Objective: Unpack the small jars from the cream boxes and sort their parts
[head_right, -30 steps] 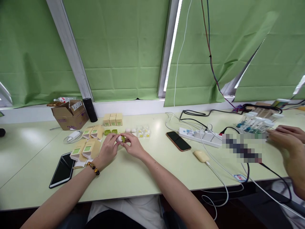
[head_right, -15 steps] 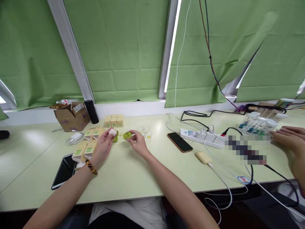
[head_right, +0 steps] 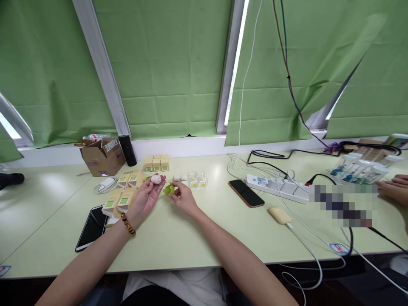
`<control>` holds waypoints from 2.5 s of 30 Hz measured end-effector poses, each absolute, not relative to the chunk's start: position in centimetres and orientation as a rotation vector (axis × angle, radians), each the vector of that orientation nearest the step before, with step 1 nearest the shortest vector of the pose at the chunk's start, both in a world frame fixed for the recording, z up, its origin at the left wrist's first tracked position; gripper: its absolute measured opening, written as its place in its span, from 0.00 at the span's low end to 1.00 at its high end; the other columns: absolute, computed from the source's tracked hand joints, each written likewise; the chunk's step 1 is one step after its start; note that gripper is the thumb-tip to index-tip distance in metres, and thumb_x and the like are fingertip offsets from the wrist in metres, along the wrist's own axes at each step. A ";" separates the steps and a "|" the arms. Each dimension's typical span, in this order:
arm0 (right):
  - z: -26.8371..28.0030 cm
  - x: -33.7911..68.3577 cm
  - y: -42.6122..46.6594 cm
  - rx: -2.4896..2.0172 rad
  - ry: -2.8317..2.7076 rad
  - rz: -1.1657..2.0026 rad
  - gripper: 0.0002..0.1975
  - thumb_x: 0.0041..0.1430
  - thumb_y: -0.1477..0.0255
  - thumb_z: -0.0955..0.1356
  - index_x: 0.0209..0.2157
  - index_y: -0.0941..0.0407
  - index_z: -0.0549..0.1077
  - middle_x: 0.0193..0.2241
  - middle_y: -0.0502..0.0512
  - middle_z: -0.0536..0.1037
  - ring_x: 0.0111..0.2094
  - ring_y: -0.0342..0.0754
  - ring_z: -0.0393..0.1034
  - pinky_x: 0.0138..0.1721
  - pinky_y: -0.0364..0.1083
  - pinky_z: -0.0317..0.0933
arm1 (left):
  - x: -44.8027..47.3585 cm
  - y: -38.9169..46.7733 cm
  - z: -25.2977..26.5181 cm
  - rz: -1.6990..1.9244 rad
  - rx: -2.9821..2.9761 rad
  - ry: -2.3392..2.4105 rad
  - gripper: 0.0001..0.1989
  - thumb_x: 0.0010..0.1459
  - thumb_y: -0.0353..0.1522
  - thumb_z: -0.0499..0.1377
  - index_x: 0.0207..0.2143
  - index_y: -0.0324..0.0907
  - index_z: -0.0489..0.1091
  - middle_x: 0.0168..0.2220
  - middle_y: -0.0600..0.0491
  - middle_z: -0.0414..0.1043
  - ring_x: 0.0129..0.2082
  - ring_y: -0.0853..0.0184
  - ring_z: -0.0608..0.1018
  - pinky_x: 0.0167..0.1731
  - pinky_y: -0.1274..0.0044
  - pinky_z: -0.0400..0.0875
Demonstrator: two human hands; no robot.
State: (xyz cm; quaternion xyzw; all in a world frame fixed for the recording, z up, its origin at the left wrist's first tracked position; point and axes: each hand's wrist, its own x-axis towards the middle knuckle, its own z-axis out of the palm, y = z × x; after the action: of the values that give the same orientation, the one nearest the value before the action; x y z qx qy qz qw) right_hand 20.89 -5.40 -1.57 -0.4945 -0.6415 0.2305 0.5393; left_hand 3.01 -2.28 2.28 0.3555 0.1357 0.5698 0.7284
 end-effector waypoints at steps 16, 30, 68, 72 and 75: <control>-1.3 20.5 -6.1 -1.151 -1.579 0.563 0.20 0.55 0.73 0.73 0.51 0.54 0.76 0.44 0.57 0.81 0.34 0.46 0.74 0.38 0.47 0.71 | 2.8 -2.7 2.8 1.221 0.701 0.317 0.08 0.66 0.35 0.64 0.38 0.39 0.75 0.39 0.47 0.82 0.43 0.62 0.85 0.53 0.67 0.79; -1.1 20.3 -6.2 -1.131 -1.593 0.608 0.23 0.55 0.73 0.73 0.54 0.54 0.77 0.46 0.57 0.80 0.34 0.45 0.74 0.39 0.47 0.73 | 2.3 -3.5 3.3 1.172 0.927 0.258 0.27 0.52 0.22 0.71 0.54 0.43 0.73 0.51 0.46 0.79 0.54 0.61 0.81 0.66 0.64 0.66; 0.6 19.3 -9.0 -0.989 -2.019 0.650 0.18 0.49 0.77 0.76 0.44 0.53 0.77 0.31 0.48 0.77 0.29 0.45 0.71 0.34 0.44 0.66 | 7.4 5.4 3.4 0.850 2.860 1.016 0.14 0.54 0.44 0.70 0.32 0.43 0.80 0.43 0.38 0.77 0.61 0.41 0.62 0.62 0.54 0.47; 0.8 19.4 -9.1 -0.977 -2.029 0.626 0.18 0.49 0.75 0.76 0.44 0.52 0.78 0.29 0.47 0.77 0.28 0.45 0.70 0.33 0.44 0.65 | 7.7 6.0 2.8 0.724 2.968 1.038 0.13 0.54 0.44 0.70 0.35 0.44 0.82 0.46 0.38 0.77 0.61 0.41 0.62 0.62 0.53 0.48; 0.9 19.4 -9.1 -0.971 -2.028 0.646 0.18 0.48 0.75 0.76 0.43 0.52 0.78 0.28 0.47 0.77 0.26 0.45 0.69 0.31 0.43 0.64 | 7.8 6.3 2.7 0.700 2.977 1.033 0.14 0.54 0.44 0.69 0.36 0.44 0.82 0.47 0.38 0.78 0.61 0.41 0.62 0.61 0.52 0.48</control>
State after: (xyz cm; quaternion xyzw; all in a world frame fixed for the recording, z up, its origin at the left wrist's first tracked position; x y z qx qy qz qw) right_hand 19.38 -9.11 0.93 -0.3820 -0.7982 0.2543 0.3902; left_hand 7.79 6.28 2.69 0.9214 0.3197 0.2167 -0.0429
